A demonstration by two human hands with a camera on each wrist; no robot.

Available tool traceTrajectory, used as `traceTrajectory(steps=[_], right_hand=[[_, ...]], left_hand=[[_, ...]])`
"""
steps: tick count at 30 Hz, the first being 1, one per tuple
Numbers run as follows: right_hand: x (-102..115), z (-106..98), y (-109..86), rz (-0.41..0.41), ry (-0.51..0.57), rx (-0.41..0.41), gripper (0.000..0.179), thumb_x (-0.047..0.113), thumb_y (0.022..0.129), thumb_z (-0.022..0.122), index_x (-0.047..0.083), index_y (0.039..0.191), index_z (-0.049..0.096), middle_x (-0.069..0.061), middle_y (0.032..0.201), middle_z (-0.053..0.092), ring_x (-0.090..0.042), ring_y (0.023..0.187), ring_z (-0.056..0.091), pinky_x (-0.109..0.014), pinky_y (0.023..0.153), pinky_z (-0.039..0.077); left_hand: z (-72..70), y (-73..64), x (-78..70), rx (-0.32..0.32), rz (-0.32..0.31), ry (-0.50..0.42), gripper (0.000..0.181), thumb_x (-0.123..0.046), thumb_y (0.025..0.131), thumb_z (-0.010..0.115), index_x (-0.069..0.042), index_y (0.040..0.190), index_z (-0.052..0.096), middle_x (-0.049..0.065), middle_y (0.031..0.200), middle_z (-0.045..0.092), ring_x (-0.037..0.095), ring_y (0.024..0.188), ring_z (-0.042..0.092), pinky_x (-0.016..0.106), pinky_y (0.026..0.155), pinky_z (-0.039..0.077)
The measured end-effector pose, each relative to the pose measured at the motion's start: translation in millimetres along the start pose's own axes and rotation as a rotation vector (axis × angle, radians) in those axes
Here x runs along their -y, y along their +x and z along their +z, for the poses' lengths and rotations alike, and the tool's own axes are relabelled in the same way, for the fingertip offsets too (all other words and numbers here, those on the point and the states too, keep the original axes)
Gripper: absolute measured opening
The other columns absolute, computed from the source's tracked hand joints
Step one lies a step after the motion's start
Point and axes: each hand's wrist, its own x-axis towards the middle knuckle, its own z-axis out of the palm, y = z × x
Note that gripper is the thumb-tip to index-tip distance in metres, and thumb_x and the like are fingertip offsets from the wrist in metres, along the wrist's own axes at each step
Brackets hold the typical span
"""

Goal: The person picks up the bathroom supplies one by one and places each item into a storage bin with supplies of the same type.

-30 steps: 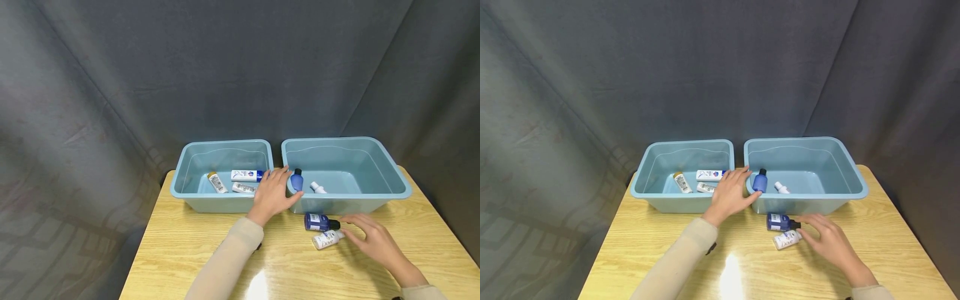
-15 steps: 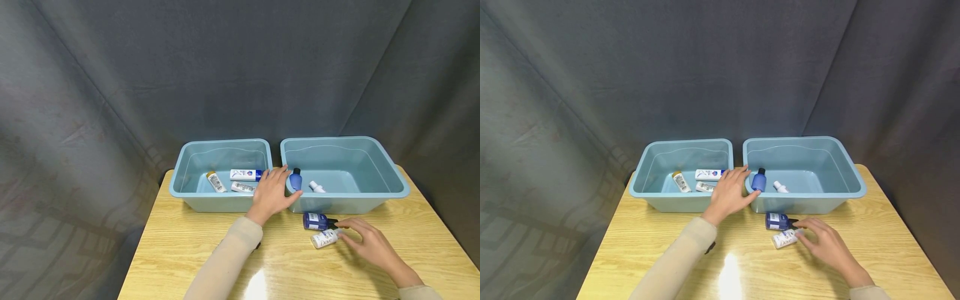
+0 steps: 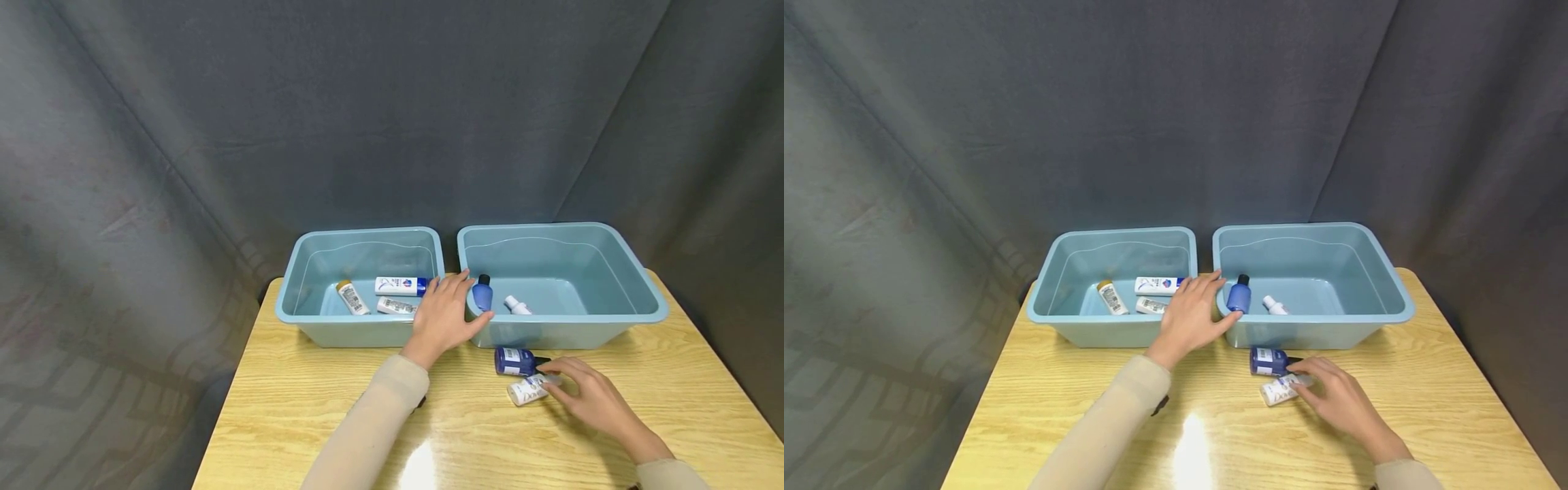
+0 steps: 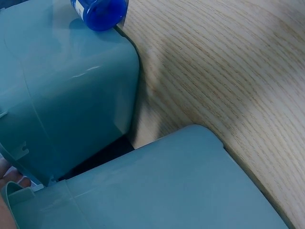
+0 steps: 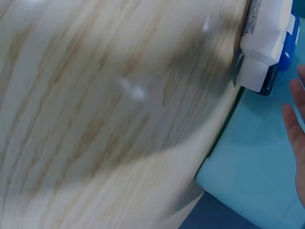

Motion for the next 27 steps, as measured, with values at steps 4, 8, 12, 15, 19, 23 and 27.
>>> traceTrajectory(steps=[4, 8, 12, 15, 19, 23, 27], right_hand=[[-2, 4, 1.3, -0.023, -0.014, 0.011, 0.042, 0.008, 0.068, 0.088, 0.022, 0.105, 0.073, 0.006, 0.104, 0.069, -0.019, 0.093, 0.066, -0.042, 0.075, 0.055], [-2, 7, 2.2, -0.039, -0.006, 0.026, 0.041, 0.008, 0.068, 0.088, 0.021, 0.104, 0.074, 0.006, 0.104, 0.069, -0.018, 0.093, 0.066, -0.044, 0.075, 0.056], [-3, 11, 2.1, -0.047, 0.001, 0.037, 0.041, 0.008, 0.068, 0.088, 0.02, 0.104, 0.074, 0.005, 0.104, 0.069, -0.019, 0.094, 0.065, -0.044, 0.075, 0.056], [-4, 14, 1.9, -0.041, -0.003, 0.047, 0.04, 0.009, 0.069, 0.088, 0.02, 0.104, 0.074, 0.005, 0.105, 0.069, -0.018, 0.095, 0.065, -0.044, 0.076, 0.056], [-5, 16, 1.8, -0.033, -0.004, 0.055, 0.038, 0.01, 0.07, 0.088, 0.02, 0.104, 0.074, 0.005, 0.106, 0.069, -0.019, 0.096, 0.065, -0.045, 0.076, 0.056], [-6, 17, 1.7, -0.033, -0.005, 0.066, 0.038, 0.01, 0.071, 0.088, 0.02, 0.104, 0.074, 0.004, 0.106, 0.069, -0.019, 0.095, 0.065, -0.044, 0.075, 0.056], [-7, 18, 1.5, -0.044, -0.007, 0.067, 0.04, 0.011, 0.069, 0.089, 0.021, 0.105, 0.074, 0.004, 0.105, 0.068, -0.018, 0.094, 0.064, -0.044, 0.075, 0.056]], left_hand=[[0.5, -0.1, 0.4, -0.011, 0.002, 0.004, 0.077, -0.075, 0.093, 0.031, -0.024, 0.148, 0.047, -0.005, 0.156, 0.037, 0.015, 0.141, 0.036, 0.039, 0.117, 0.025], [1.1, 0.2, 0.5, -0.016, 0.007, 0.005, 0.077, -0.075, 0.093, 0.031, -0.023, 0.148, 0.047, -0.005, 0.156, 0.037, 0.016, 0.141, 0.037, 0.04, 0.117, 0.026], [1.6, 0.3, 0.8, -0.02, 0.007, 0.004, 0.077, -0.075, 0.093, 0.031, -0.024, 0.148, 0.047, -0.006, 0.156, 0.037, 0.015, 0.141, 0.036, 0.039, 0.117, 0.026], [1.6, 0.3, 0.9, -0.021, 0.006, 0.004, 0.077, -0.075, 0.093, 0.032, -0.024, 0.148, 0.047, -0.006, 0.156, 0.037, 0.014, 0.141, 0.036, 0.039, 0.117, 0.026], [1.2, 0.1, 0.9, -0.016, 0.006, 0.007, 0.077, -0.075, 0.093, 0.031, -0.024, 0.148, 0.047, -0.006, 0.157, 0.037, 0.014, 0.141, 0.036, 0.038, 0.117, 0.026], [0.9, 0.2, 0.4, -0.011, 0.006, 0.011, 0.077, -0.075, 0.093, 0.031, -0.024, 0.148, 0.046, -0.006, 0.157, 0.036, 0.013, 0.142, 0.035, 0.038, 0.117, 0.025], [0.9, 0.3, 0.3, -0.013, 0.004, 0.015, 0.077, -0.076, 0.093, 0.03, -0.024, 0.148, 0.047, -0.006, 0.157, 0.036, 0.014, 0.142, 0.035, 0.038, 0.117, 0.025]])
